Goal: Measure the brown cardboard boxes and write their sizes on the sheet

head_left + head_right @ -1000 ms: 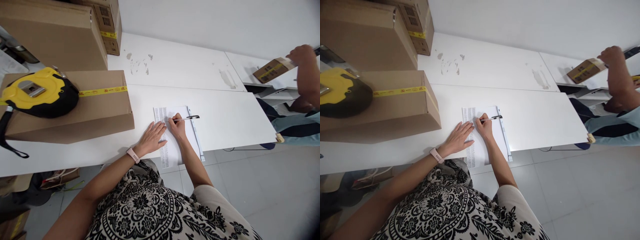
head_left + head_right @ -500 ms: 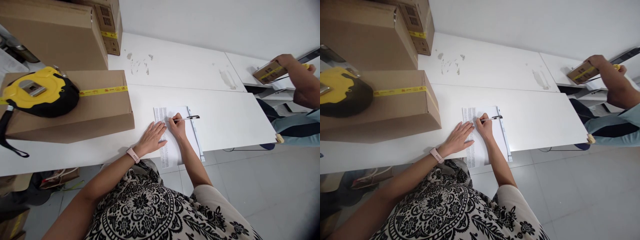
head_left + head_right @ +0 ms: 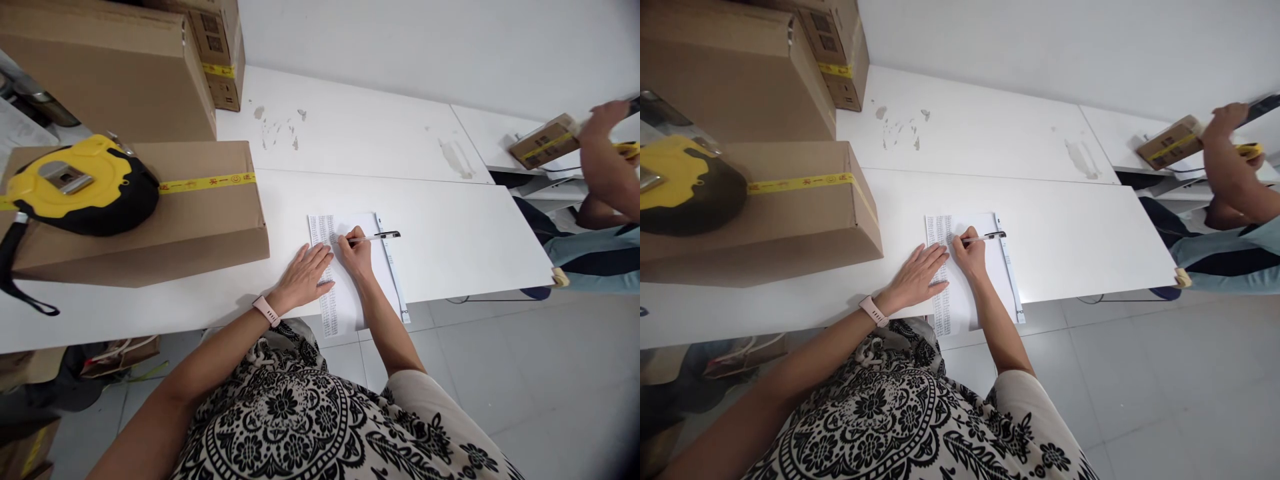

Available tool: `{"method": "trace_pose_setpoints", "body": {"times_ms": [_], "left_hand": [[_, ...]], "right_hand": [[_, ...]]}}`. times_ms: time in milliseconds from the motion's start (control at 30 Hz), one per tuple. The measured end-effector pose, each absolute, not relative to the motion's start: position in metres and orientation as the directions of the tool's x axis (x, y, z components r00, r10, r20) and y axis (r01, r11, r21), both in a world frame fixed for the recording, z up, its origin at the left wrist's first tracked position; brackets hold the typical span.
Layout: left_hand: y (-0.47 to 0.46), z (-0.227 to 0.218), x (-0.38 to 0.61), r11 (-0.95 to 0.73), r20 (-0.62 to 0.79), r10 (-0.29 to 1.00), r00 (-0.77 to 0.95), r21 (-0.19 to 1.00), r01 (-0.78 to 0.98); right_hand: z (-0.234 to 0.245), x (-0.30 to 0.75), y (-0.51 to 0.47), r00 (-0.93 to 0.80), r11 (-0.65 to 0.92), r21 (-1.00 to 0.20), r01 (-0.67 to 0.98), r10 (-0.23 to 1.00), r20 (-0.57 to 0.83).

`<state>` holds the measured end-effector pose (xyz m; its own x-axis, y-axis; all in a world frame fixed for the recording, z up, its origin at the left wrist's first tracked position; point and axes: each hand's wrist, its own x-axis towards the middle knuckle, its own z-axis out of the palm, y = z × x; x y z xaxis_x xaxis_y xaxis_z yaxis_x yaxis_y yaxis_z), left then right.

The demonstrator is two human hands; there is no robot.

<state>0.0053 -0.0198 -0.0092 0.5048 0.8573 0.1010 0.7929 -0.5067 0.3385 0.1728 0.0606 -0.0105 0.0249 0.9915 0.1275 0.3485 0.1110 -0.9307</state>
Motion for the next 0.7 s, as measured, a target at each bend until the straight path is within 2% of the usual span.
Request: {"method": "trace_pose_setpoints", "body": {"times_ms": [700], "left_hand": [[-0.0195, -0.0077, 0.0053, -0.507, 0.089, 0.856, 0.509, 0.333, 0.795]], "right_hand": [[-0.0101, 0.1745, 0.0625, 0.030, 0.117, -0.926, 0.360, 0.990, 0.137]]}}
